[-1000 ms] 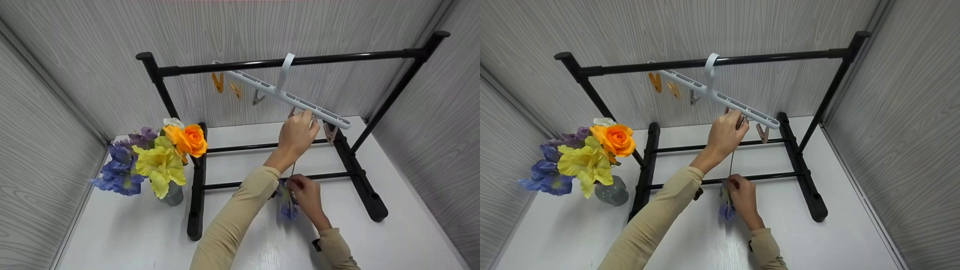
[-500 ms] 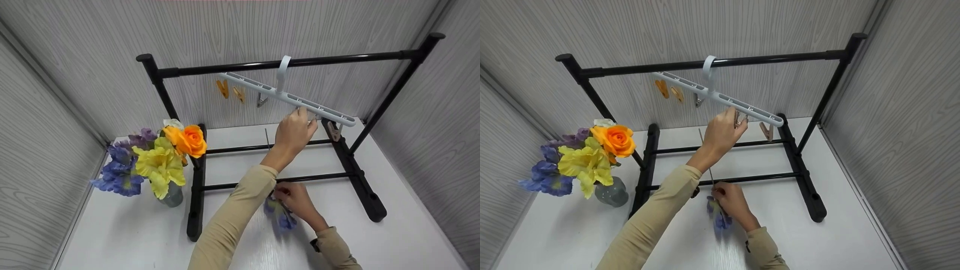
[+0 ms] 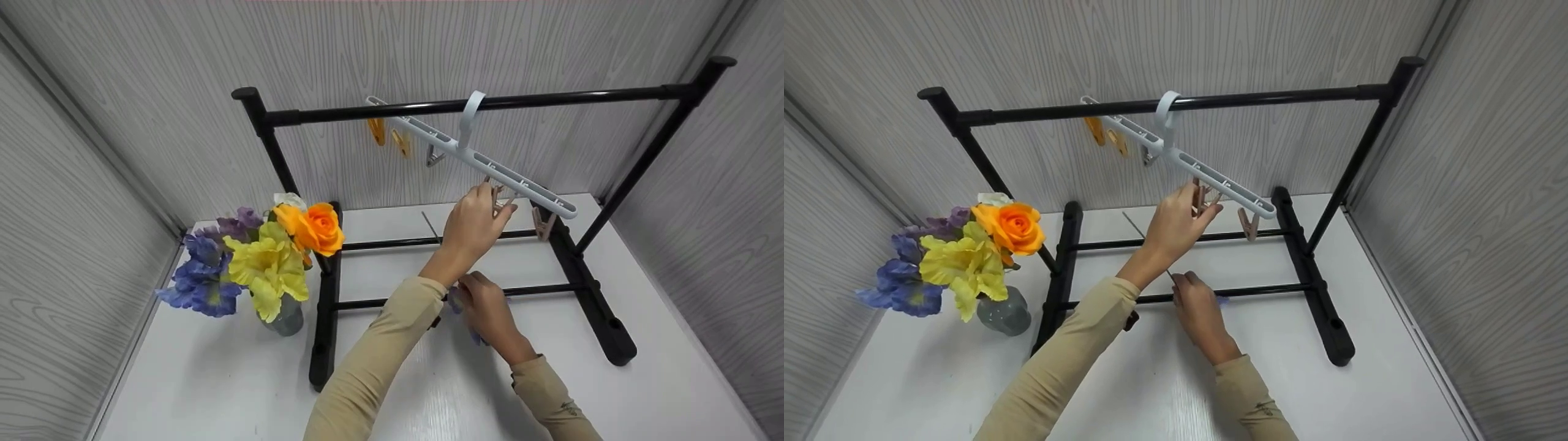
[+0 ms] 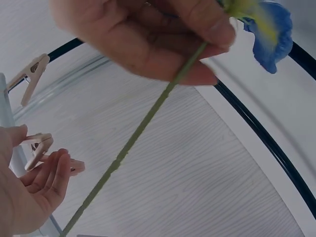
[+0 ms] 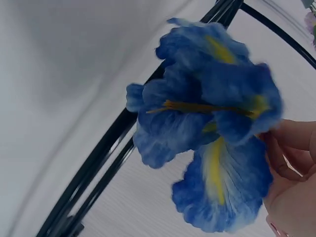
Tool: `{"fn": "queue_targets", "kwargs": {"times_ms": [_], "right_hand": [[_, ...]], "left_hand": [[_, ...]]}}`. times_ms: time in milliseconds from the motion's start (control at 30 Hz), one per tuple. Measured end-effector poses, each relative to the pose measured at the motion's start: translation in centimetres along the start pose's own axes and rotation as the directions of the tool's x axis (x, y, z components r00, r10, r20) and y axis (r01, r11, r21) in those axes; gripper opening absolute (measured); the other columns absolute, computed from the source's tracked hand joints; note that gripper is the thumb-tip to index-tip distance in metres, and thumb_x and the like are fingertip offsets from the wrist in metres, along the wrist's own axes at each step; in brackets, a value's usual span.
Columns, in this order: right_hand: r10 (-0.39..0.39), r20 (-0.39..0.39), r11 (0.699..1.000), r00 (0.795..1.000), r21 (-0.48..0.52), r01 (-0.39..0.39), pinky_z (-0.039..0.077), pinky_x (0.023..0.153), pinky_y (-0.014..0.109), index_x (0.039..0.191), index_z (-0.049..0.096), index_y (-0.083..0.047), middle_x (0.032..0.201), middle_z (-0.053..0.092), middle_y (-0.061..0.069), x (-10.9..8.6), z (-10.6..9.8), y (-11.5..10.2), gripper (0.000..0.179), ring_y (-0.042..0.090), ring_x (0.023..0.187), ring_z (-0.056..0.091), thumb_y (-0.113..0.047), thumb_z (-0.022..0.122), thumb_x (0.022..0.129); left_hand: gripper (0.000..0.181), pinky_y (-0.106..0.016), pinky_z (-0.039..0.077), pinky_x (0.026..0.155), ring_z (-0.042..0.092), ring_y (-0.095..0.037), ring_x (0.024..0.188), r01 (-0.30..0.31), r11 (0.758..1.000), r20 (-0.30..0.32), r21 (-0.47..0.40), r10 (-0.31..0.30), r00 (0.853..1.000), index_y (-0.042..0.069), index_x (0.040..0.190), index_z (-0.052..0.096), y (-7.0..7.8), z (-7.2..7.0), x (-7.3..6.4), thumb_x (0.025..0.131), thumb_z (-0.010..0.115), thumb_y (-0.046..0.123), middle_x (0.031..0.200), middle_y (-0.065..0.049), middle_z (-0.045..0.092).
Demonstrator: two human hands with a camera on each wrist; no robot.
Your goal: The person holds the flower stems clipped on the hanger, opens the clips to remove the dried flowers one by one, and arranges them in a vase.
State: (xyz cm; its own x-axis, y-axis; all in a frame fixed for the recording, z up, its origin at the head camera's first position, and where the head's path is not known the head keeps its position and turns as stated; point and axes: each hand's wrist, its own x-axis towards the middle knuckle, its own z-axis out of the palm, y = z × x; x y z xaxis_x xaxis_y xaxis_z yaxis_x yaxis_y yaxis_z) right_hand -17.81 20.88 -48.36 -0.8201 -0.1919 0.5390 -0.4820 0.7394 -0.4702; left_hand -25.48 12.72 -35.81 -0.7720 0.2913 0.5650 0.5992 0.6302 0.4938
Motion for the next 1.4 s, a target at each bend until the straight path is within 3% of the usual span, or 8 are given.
{"fn": "queue_targets", "kwargs": {"times_ms": [333,467,633,800,1100,1200,1300,1400], "right_hand": [[-0.149,-0.060,0.983,0.987,-0.121,0.141,0.057,0.081,0.052,0.115,0.068,0.008,0.112,0.065,0.023,0.7,-0.8,0.3,0.042,0.041,0.100,0.068,0.030,0.063,0.080],[-0.175,-0.035,0.967,0.984,-0.192,0.165,0.056,0.075,0.050,0.108,0.069,0.007,0.100,0.065,0.021,0.9,-1.0,0.5,0.041,0.038,0.091,0.068,0.031,0.064,0.075],[-0.217,-0.060,0.950,0.974,-0.245,0.196,0.055,0.064,0.045,0.099,0.068,0.007,0.087,0.062,0.019,1.4,-1.2,0.8,0.030,0.033,0.075,0.065,0.026,0.072,0.076],[-0.259,-0.109,0.938,0.960,-0.264,0.223,0.055,0.059,0.041,0.089,0.066,0.006,0.081,0.060,0.015,2.2,-1.3,0.8,0.023,0.029,0.068,0.062,0.021,0.078,0.077],[-0.314,-0.153,0.924,0.937,-0.277,0.264,0.056,0.061,0.042,0.084,0.066,0.003,0.081,0.060,0.014,3.5,-1.9,0.8,0.021,0.030,0.071,0.064,0.016,0.081,0.078],[-0.362,-0.153,0.905,0.919,-0.293,0.308,0.056,0.062,0.041,0.082,0.068,0.003,0.080,0.061,0.013,3.9,-1.9,0.7,0.020,0.029,0.072,0.064,0.017,0.081,0.078],[-0.419,-0.155,0.882,0.895,-0.304,0.360,0.056,0.061,0.039,0.081,0.068,0.003,0.080,0.061,0.013,4.1,-1.7,0.4,0.021,0.028,0.073,0.064,0.019,0.080,0.076],[-0.465,-0.173,0.864,0.868,-0.301,0.403,0.055,0.058,0.039,0.079,0.066,0.004,0.080,0.060,0.012,4.2,-1.4,-0.1,0.023,0.028,0.071,0.063,0.021,0.079,0.075]], "left_hand": [[0.049,-0.028,0.058,0.080,0.069,-0.022,0.094,-0.080,0.996,0.080,0.045,0.076,0.994,-0.005,0.123,0.061,-0.6,-0.7,-2.1,0.102,0.066,0.040,0.109,-0.014,0.067],[0.052,-0.033,0.056,0.089,0.067,-0.026,0.104,-0.141,0.987,0.209,0.078,0.122,0.970,-0.005,0.128,0.061,-1.6,-1.3,-3.5,0.104,0.063,0.041,0.118,-0.015,0.065],[0.030,-0.033,0.056,0.086,0.067,-0.025,0.100,-0.234,0.953,0.307,0.190,0.168,0.937,-0.001,0.120,0.067,-3.3,-1.5,-5.4,0.106,0.062,0.025,0.112,-0.012,0.067],[0.011,-0.032,0.056,0.082,0.068,-0.023,0.093,-0.305,0.909,0.277,0.286,0.226,0.934,0.002,0.109,0.070,-4.9,-1.5,-7.2,0.102,0.065,0.009,0.102,-0.009,0.069],[0.008,-0.026,0.055,0.076,0.066,-0.019,0.085,-0.372,0.876,0.125,0.306,0.351,0.928,0.005,0.094,0.071,-6.7,-1.2,-9.2,0.099,0.067,0.000,0.092,-0.007,0.066],[0.008,-0.028,0.053,0.077,0.066,-0.016,0.088,-0.358,0.829,0.080,0.431,0.360,0.930,0.009,0.094,0.074,-6.8,-1.0,-9.7,0.096,0.071,0.002,0.091,-0.003,0.067],[0.006,-0.029,0.050,0.075,0.065,-0.015,0.087,-0.330,0.757,0.049,0.564,0.368,0.928,0.013,0.091,0.075,-6.6,-1.0,-10.2,0.094,0.075,0.008,0.089,0.000,0.068],[0.007,-0.029,0.049,0.073,0.063,-0.015,0.084,-0.308,0.712,0.029,0.631,0.375,0.927,0.016,0.088,0.075,-6.4,-1.2,-10.5,0.093,0.076,0.011,0.086,0.001,0.068]]}}
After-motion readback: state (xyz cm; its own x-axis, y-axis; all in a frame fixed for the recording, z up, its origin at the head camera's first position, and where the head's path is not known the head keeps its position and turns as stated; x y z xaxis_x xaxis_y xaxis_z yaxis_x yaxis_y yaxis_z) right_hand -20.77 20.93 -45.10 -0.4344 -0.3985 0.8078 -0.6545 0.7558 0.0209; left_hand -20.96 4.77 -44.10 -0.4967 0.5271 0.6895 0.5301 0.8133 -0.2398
